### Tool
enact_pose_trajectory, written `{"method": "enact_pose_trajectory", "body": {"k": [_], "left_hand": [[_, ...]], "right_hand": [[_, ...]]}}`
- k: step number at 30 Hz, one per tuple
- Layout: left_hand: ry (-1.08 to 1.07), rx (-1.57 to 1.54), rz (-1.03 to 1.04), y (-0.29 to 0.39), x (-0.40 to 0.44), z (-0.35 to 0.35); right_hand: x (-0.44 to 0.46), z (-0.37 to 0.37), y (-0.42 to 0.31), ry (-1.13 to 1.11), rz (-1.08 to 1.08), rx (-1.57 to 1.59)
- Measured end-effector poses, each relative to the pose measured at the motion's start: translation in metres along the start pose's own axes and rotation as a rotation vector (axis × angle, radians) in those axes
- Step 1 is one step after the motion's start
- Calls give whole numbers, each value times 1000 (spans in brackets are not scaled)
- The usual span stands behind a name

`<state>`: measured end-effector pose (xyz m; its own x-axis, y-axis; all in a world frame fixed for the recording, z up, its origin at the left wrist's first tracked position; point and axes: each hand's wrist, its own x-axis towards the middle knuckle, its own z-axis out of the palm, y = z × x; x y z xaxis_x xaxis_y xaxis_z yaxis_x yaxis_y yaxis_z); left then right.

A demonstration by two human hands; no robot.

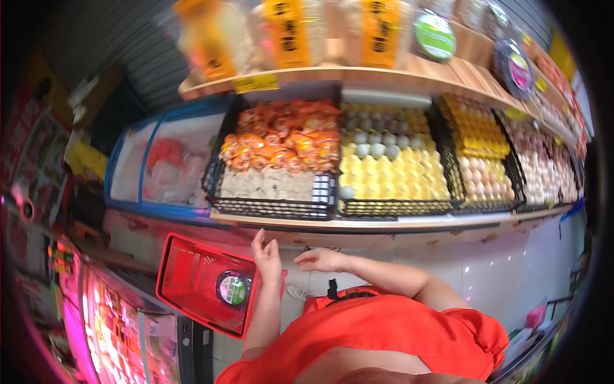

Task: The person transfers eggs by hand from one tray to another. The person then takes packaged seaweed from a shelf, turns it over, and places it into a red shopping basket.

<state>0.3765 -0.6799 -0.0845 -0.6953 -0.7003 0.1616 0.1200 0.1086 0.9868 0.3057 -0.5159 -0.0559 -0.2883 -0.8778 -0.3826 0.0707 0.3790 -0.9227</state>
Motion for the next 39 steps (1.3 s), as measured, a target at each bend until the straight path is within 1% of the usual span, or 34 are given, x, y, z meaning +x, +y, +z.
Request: {"method": "enact_pose_trajectory", "body": {"k": [1, 3, 5, 6, 9, 11, 13, 14, 15, 18, 22, 25, 29, 30, 31, 33, 34, 35, 37, 38, 39], "left_hand": [[-62, 22, 44, 10, -5, 24], [-178, 21, 181, 35, -12, 72], [-268, 80, 299, 76, -21, 117], [-320, 43, 342, 80, -20, 137], [-483, -18, 458, 115, -32, 194], [-546, 37, 578, 130, -38, 226], [-648, 26, 629, 150, -43, 256], [-724, 24, 626, 158, -44, 270], [-761, 11, 677, 167, -43, 285], [-829, -25, 812, 195, -38, 328], [-903, -199, 848, 223, -23, 390], [-1062, -288, 742, 246, -11, 430], [-1211, -308, 605, 269, -1, 484], [-1255, -330, 546, 274, 0, 498], [-1260, -327, 554, 278, 1, 511], [-1327, -363, 313, 288, 1, 538], [-1331, -364, 275, 295, -1, 551], [-1325, -363, 280, 299, -2, 564], [-1289, -341, 142, 306, -3, 591], [-1298, -405, 81, 304, -1, 607], [-1275, -402, 84, 303, -1, 621]], "right_hand": [[-20, -12, 8, 35, -48, 69], [-64, -38, 14, 174, -144, 58], [-110, -63, 8, 282, -174, 154], [-131, -76, 5, 329, -194, 129], [-184, -100, 4, 455, -281, 411], [-206, -113, 10, 519, -308, 480], [-223, -125, 17, 570, -359, 592], [-232, -131, 18, 594, -356, 576], [-240, -138, 18, 623, -360, 580], [-268, -165, 11, 712, -380, 452], [-322, -214, -14, 969, -480, 351], [-361, -249, -28, 1162, -532, 331], [-401, -280, -42, 1285, -723, 462], [-410, -291, -40, 1307, -752, 396], [-420, -300, -40, 1337, -756, 396], [-439, -322, -41, 1375, -800, 383], [-449, -338, -38, 1409, -820, 354], [-459, -352, -39, 1445, -827, 354], [-480, -384, -41, 1519, -861, 418], [-491, -398, -43, 1548, -867, 422], [-504, -420, -37, 1541, -884, 397]]}}
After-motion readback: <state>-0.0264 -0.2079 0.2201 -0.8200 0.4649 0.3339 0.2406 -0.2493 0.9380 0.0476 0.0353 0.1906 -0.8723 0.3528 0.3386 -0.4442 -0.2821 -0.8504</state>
